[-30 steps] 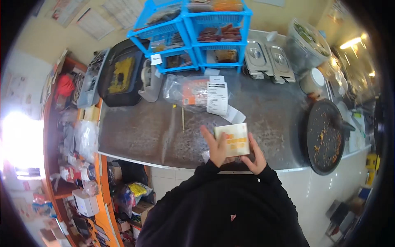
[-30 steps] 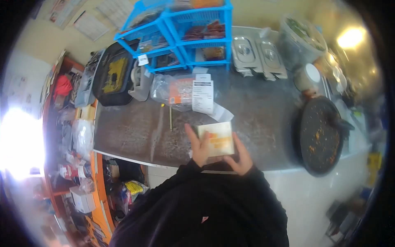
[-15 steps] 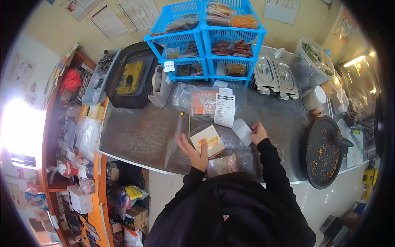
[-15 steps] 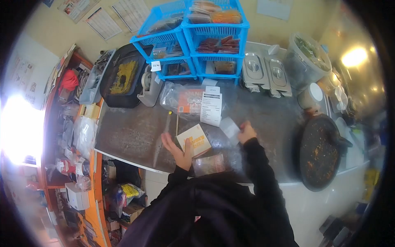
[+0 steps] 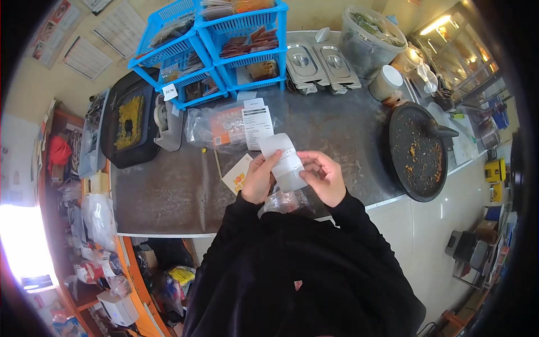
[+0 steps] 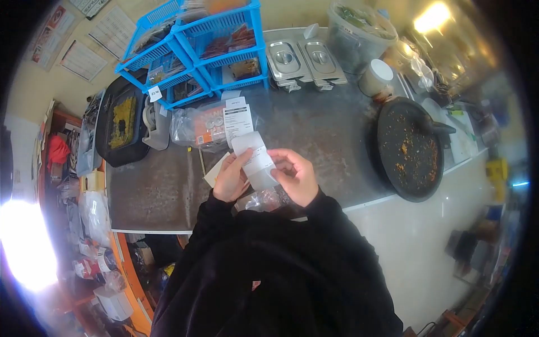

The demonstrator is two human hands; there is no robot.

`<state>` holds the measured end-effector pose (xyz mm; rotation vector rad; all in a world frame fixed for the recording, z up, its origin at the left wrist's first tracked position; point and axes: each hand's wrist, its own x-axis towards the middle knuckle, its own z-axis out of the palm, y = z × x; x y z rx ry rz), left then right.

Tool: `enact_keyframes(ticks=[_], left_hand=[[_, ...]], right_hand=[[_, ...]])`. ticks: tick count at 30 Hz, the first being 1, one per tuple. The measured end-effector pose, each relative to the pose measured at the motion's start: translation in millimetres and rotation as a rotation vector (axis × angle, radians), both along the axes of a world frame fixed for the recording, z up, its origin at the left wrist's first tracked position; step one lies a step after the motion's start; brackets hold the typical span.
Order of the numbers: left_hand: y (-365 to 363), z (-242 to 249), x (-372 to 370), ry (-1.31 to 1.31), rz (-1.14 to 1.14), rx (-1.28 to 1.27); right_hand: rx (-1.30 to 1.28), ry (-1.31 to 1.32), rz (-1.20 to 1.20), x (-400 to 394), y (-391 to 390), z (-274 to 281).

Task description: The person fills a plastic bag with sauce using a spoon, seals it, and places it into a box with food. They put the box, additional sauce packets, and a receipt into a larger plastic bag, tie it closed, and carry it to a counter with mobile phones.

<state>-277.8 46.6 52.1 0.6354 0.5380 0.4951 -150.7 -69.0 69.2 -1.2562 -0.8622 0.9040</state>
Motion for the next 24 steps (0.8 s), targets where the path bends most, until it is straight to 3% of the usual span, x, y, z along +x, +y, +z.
enact_keyframes(ticks=[2,8,14,20,24], left_hand=[[-1.2,7.8,-5.1,-0.014,0.028,-0.071],[-5.1,-5.7,-27.0,0.154,0.092,0.207],[-11.4,7.1,-38.5,0.141,0.189,0.133],[-4.7,-20.9,-56.2,0.216,0.218,0.198],[-5.7,-25.9,-63.7,0.214,0.289,0.108]], right_hand=[[-0.023,-0.043,0.005,-4.9,-2.3,4.3],[0.076,-0.247,-0.024,-19.8,7.9,-0.2],[0.063,-0.57,0.048,-30.9,12.3,3.1],[0.09,-0.593,0.019,-53.0,20.8,-2.7],[0.071,-0.669,0.017,-64.0,24.7,-12.6]])
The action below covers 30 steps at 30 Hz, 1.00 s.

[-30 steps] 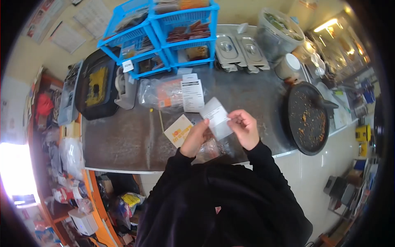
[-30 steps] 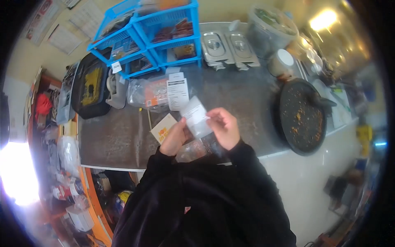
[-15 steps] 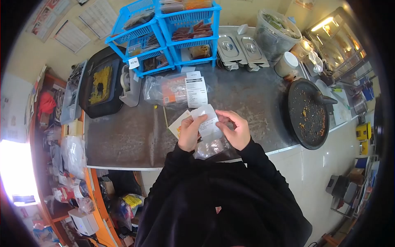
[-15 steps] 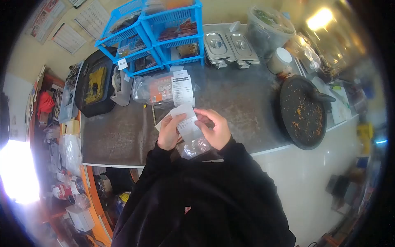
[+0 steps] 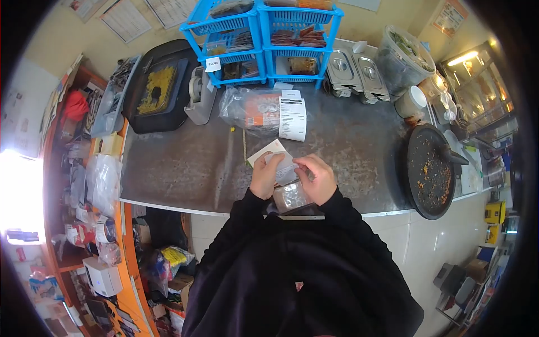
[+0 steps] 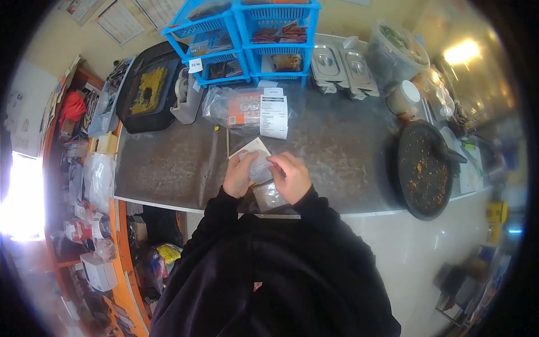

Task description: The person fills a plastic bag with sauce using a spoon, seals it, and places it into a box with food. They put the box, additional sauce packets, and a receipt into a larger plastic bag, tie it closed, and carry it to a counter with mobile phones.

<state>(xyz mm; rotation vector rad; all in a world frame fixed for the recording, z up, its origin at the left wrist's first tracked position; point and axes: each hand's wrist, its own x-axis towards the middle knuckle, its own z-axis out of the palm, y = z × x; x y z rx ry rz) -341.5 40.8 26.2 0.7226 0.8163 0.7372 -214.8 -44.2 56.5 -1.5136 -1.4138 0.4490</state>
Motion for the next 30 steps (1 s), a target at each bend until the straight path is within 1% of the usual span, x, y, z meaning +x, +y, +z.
enact_keyframes(ticks=[2,5,8,11,14,18,21,23,24,27,30], left_hand=[[1.0,-13.1,-5.6,-0.003,0.017,-0.068],[-0.3,-22.9,-11.6,-0.032,0.036,-0.091],[1.9,-31.9,-21.0,-0.019,-0.036,-0.095],[-7.4,-38.0,-17.9,-0.08,0.056,-0.091],[-9.8,-53.1,-21.4,-0.065,0.041,-0.076],[-4.3,-50.8,-29.0,-0.101,0.002,-0.165],[-3.1,-46.3,-30.3,-0.071,0.044,-0.057],[3.8,-60.9,-36.1,-0.048,0.023,-0.01],[7.2,-59.9,-38.7,-0.036,0.011,0.013],[15.6,-55.5,-41.2,-0.051,0.076,-0.06],[38.8,-48.3,-50.9,0.019,0.21,-0.05]], right_hand=[[-0.018,-0.052,-0.007,-4.2,1.3,-5.3],[-0.013,-0.188,0.002,-8.5,3.6,-8.9],[-0.051,-0.243,0.026,-13.7,5.1,-14.0],[-0.071,-0.279,0.037,-16.2,5.4,-25.3],[-0.09,-0.434,0.044,-23.9,4.1,-28.9],[-0.023,-0.417,0.047,-32.6,7.2,-22.7],[-0.022,-0.456,0.06,-35.2,11.2,-28.7],[-0.002,-0.506,0.039,-39.4,13.8,-29.4],[0.007,-0.531,0.028,-42.2,15.5,-29.4],[0.121,-0.51,-0.047,-50.5,24.1,-19.2],[0.183,-0.515,0.162,-55.5,18.2,-11.9]])
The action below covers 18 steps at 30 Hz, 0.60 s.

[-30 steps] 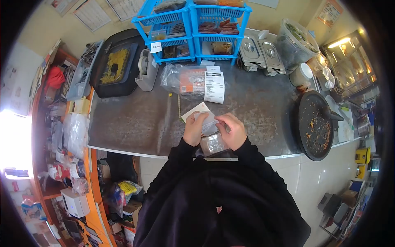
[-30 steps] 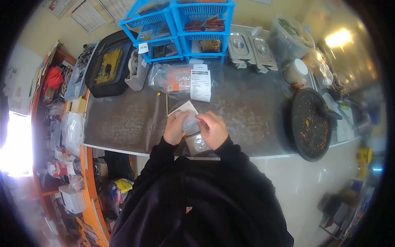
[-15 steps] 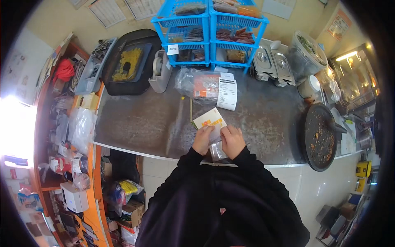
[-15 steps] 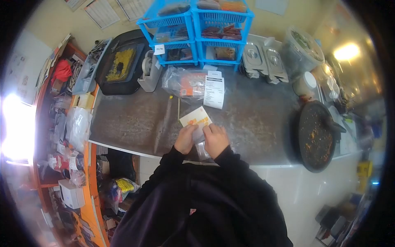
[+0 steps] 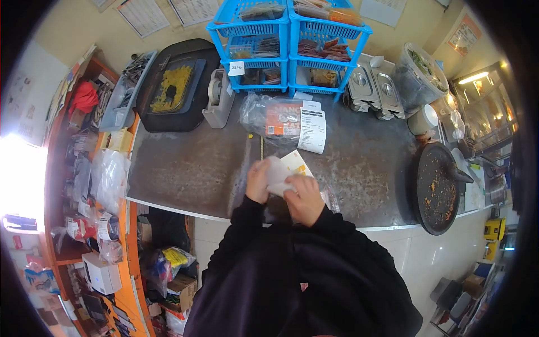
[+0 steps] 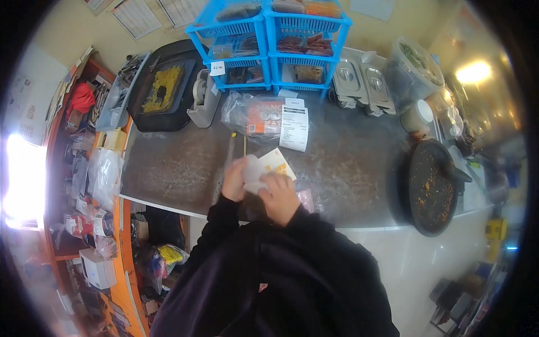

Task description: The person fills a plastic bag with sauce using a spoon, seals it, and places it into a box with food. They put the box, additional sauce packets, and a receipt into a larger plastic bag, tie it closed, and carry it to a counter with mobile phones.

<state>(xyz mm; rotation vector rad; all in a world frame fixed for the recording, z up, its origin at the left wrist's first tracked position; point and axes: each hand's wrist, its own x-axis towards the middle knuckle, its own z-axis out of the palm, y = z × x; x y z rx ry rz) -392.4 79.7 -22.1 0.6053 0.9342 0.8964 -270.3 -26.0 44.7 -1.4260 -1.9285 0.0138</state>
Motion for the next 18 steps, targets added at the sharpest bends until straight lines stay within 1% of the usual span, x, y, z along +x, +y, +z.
enact_keyframes(ticks=[2,3,4,6,7,8,10,12,14,15,17,18], left_hand=[[36.0,-34.7,-18.4,0.129,0.202,0.254],[60.0,-59.5,-36.4,0.296,0.204,0.333],[76.0,-75.2,-51.0,0.462,0.208,0.41],[77.9,-77.2,-57.9,0.954,0.485,0.524],[77.2,-73.0,-56.6,1.2,0.619,0.578],[67.1,-70.1,-55.1,1.063,0.541,0.61],[22.0,-51.3,-45.0,0.791,0.387,0.661],[-18.4,-59.0,-20.7,0.683,-0.037,0.356],[-41.1,-65.8,6.0,0.776,-0.122,0.439],[-45.6,-72.4,14.9,0.794,-0.061,0.445],[-50.2,-86.3,25.2,0.83,0.067,0.458],[-51.4,-84.7,26.4,0.812,0.072,0.451]], right_hand=[[-0.253,0.25,0.181,4.5,-11.7,-10.2],[-0.38,0.375,0.273,10.7,-17.1,-16.6],[-0.487,0.527,0.26,20.2,-20.0,-21.5],[-0.699,0.83,0.226,41.9,-26.4,-33.2],[-0.663,1.238,0.253,50.4,-23.8,-46.7],[-0.59,1.422,0.187,58.5,-18.5,-59.7],[-0.421,1.78,0.045,71.8,-2.7,-84.7],[-0.417,1.882,-0.01,74.6,14.9,-107.8],[-0.422,1.994,-0.033,73.8,25.9,-128.8],[-0.426,2.058,-0.027,71.7,30.7,-138.9],[-0.435,2.181,-0.008,66.9,37.5,-142.3],[-0.432,2.228,0.053,68.0,40.4,-144.4]])
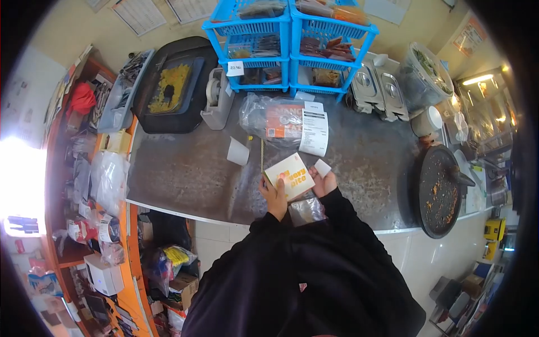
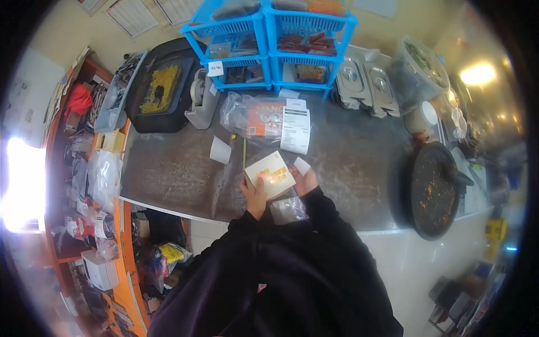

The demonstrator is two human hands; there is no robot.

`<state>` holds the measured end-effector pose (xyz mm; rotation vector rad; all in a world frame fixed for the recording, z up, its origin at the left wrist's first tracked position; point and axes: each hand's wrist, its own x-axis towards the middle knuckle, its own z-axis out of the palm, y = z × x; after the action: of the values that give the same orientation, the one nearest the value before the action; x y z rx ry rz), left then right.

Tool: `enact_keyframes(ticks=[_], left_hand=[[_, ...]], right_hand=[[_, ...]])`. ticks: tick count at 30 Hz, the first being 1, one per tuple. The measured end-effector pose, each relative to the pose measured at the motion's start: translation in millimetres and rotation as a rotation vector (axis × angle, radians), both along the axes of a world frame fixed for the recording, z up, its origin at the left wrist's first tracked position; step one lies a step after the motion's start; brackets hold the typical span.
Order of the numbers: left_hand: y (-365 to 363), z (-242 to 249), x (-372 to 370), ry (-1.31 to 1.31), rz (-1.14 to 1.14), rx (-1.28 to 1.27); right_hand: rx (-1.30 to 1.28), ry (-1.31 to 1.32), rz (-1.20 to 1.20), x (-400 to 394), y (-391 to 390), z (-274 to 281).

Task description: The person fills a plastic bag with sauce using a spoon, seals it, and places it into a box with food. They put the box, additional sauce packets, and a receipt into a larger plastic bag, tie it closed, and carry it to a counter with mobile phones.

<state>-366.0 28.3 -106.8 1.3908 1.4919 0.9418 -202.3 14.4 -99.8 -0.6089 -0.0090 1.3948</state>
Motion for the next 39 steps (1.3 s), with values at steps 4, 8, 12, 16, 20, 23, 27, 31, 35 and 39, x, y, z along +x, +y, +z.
enact_keyframes(ticks=[4,8,12,16,20,23,27,31,35,39], left_hand=[[4.5,25.2,-6.5,-0.489,0.026,-0.226],[22.3,108.4,-19.9,-0.908,-0.049,-0.675],[47.7,138.8,-31.7,-0.985,-0.149,-0.777],[63.8,145.9,-32.2,-1.062,-0.202,-0.804],[76.2,114.4,-36.9,-1.392,-0.4,-0.948],[56.3,160.3,-17.0,-0.908,-0.154,-0.797],[60.7,141.9,-24.9,-1.081,-0.299,-0.879],[59.7,144.0,-22.7,-1.102,-0.324,-0.947],[58.3,142.8,-22.5,-1.141,-0.306,-1.026],[56.8,132.5,-22.3,-1.219,-0.351,-1.112]], right_hand=[[0.16,0.027,0.069,-2.7,3.8,18.6],[0.28,-0.194,0.057,0.0,17.7,81.2],[0.257,-0.632,0.024,10.8,13.9,160.7],[0.316,-0.932,0.006,-11.9,2.2,178.3],[0.384,-1.496,0.015,-23.5,1.1,170.3],[0.49,-1.672,-0.033,-21.6,8.3,168.1],[0.621,-1.87,-0.046,-10.9,13.6,170.4],[0.672,-2.038,-0.114,-5.0,12.1,169.9],[0.399,-2.17,-0.26,8.6,6.1,168.4],[0.413,-2.221,-0.335,3.5,4.4,174.1]])
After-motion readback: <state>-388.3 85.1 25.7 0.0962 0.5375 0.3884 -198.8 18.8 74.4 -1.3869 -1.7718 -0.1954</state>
